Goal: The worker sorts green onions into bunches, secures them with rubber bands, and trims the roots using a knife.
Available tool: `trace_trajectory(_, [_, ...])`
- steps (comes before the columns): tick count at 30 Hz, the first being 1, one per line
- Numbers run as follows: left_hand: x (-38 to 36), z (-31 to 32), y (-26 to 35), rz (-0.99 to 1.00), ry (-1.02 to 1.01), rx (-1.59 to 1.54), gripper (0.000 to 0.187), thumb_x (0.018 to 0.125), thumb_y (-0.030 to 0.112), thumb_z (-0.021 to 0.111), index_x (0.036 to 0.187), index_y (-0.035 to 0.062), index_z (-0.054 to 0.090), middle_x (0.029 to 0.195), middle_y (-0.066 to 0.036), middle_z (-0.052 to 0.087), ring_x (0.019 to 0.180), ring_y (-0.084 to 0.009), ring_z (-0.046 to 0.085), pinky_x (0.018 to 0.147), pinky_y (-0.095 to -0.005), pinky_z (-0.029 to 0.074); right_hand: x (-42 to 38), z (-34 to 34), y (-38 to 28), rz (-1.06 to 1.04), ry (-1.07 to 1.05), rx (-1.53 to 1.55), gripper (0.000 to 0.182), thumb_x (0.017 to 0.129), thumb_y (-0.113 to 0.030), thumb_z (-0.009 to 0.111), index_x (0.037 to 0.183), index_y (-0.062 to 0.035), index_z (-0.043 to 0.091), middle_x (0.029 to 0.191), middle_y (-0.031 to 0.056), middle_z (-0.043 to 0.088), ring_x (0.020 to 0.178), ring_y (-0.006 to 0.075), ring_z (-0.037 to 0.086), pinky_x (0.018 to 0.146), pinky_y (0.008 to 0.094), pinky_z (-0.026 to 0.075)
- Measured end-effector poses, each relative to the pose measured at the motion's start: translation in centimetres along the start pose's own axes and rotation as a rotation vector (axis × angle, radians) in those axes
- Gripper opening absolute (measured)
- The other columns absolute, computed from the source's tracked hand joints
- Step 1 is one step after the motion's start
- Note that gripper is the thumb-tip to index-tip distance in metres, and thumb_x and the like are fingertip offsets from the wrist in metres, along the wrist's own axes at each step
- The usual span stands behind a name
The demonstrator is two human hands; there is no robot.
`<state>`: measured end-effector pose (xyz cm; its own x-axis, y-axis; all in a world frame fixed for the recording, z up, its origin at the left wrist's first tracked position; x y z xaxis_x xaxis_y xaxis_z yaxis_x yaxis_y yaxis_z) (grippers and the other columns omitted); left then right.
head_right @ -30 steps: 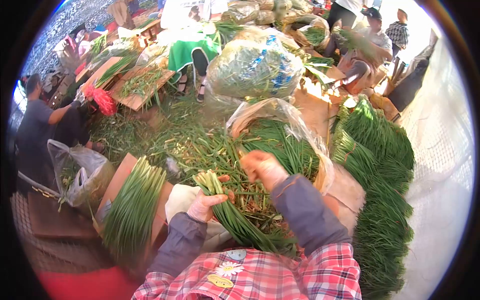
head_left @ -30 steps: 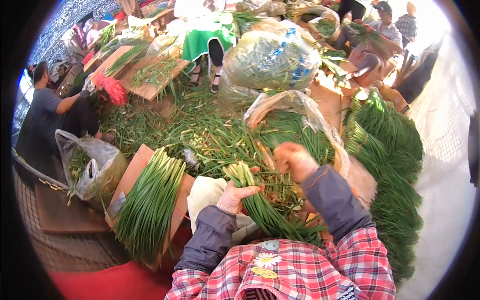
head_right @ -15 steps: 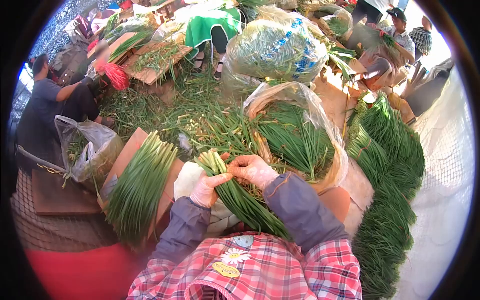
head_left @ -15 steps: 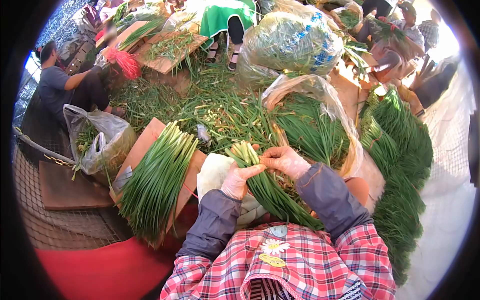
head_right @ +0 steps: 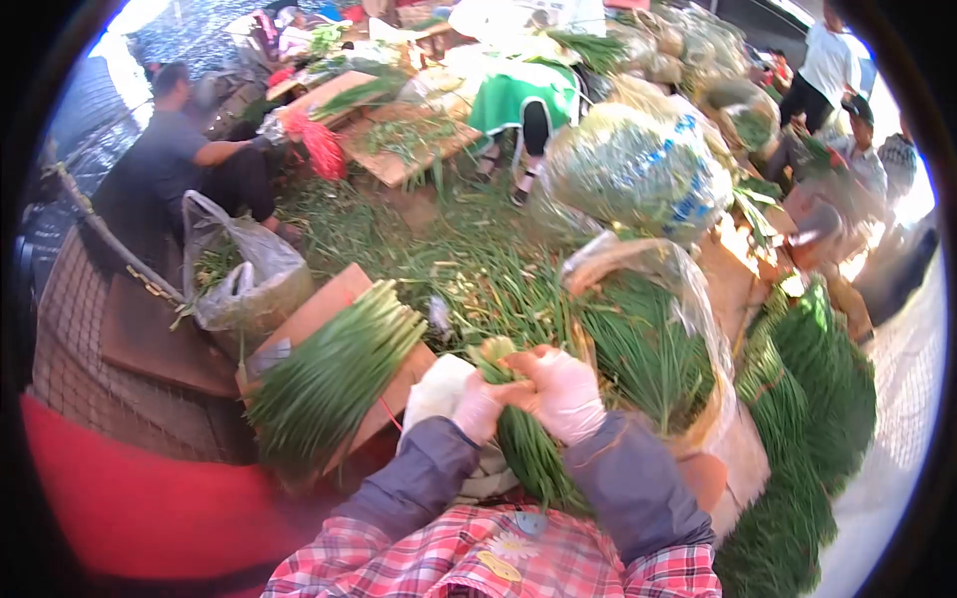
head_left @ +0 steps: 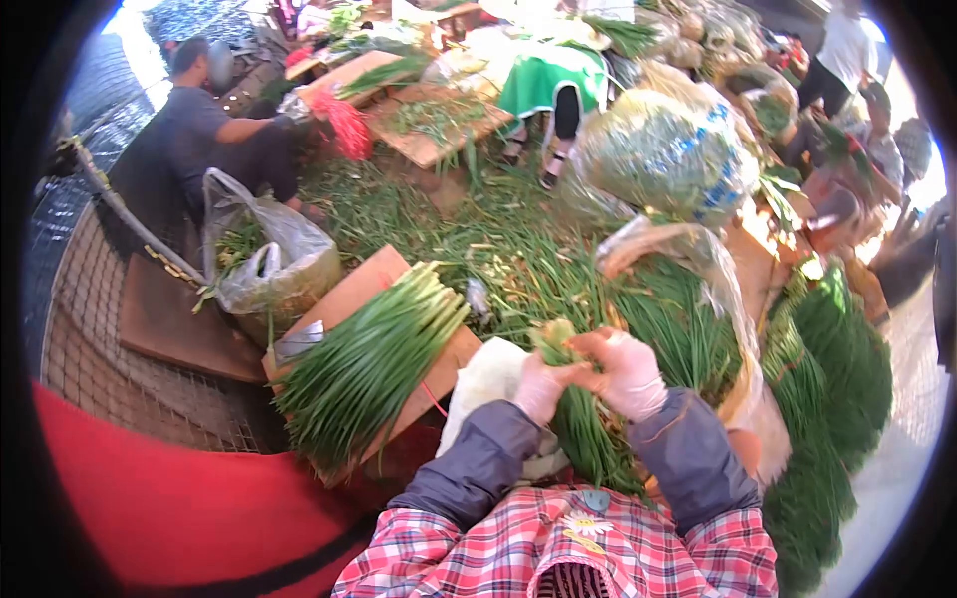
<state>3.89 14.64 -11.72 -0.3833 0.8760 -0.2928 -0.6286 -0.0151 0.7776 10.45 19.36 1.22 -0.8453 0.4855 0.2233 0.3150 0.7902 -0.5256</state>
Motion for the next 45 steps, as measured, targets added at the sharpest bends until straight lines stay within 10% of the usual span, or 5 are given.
trace_trajectory(10, [-1.5,3.3,0.8,-0.087,-0.295,0.096,0.050,0.072,0.003,0.071,0.118,0.0015,0.051,0.108,-0.003,0.059,0.096,-0.0143,0.056,0.084,-0.0269,0.044,1.4,1.8,2.1,0.108,-0.019,-0.270,0.021,0.073,-0.027,0.064,0.075,-0.0073,0.059,0.069,0.0119,0.059,0.066,0.0328,0.060,0.059,0.0424,0.048])
trace_trajectory(26, [-1.8,0.2,2.8,-0.052,-0.256,-0.033,0.049,0.066,0.007,0.067,0.113,-0.0021,0.054,0.093,-0.014,0.063,0.089,-0.0260,0.061,0.085,-0.0382,0.048,-2.0,-0.7,15.3,0.595,0.395,1.317,0.006,0.082,-0.005,0.060,0.083,-0.0037,0.054,0.070,0.0069,0.062,0.047,0.0122,0.052,0.040,0.0241,0.040])
trace_trajectory(30, [-0.7,-1.8,3.0,0.050,-0.260,-0.094,0.042,0.069,0.007,0.068,0.108,0.0002,0.054,0.093,-0.012,0.062,0.096,-0.0294,0.059,0.089,-0.0437,0.046,-2.7,0.7,12.5,0.364,-0.197,-0.197,0.042,0.078,-0.020,0.068,0.113,-0.0017,0.055,0.100,0.0136,0.064,0.091,0.0248,0.063,0.074,0.0355,0.050])
trace_trajectory(34, [-1.2,-0.2,5.3,0.108,-0.221,-0.168,0.045,0.072,0.006,0.070,0.112,0.0025,0.051,0.091,-0.010,0.062,0.096,-0.0294,0.060,0.089,-0.0451,0.047,-2.4,4.2,6.2,0.324,-0.215,0.782,0.098,0.065,-0.028,0.080,0.141,-0.0034,0.023,0.130,0.0221,0.046,0.121,0.0316,0.045,0.100,0.0321,0.036])
trace_trajectory(45, [-1.3,-10.7,20.0,0.559,-0.001,-0.281,0.022,0.083,0.017,0.059,0.104,0.0108,0.056,0.092,-0.003,0.059,0.090,-0.0205,0.057,0.091,-0.0464,0.044,-12.3,13.9,15.9,0.469,-0.731,-0.133,0.040,0.078,-0.022,0.057,0.116,-0.0089,0.054,0.098,0.0202,0.062,0.091,0.0357,0.060,0.079,0.0426,0.048])
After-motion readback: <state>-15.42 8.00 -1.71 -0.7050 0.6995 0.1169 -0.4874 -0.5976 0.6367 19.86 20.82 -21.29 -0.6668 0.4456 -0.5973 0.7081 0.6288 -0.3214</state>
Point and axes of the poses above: each hand's wrist, its own x-axis towards the middle knuckle, its own z-axis out of the palm, y = z × x, the point moved 9 cm from there along x, towards the middle knuckle
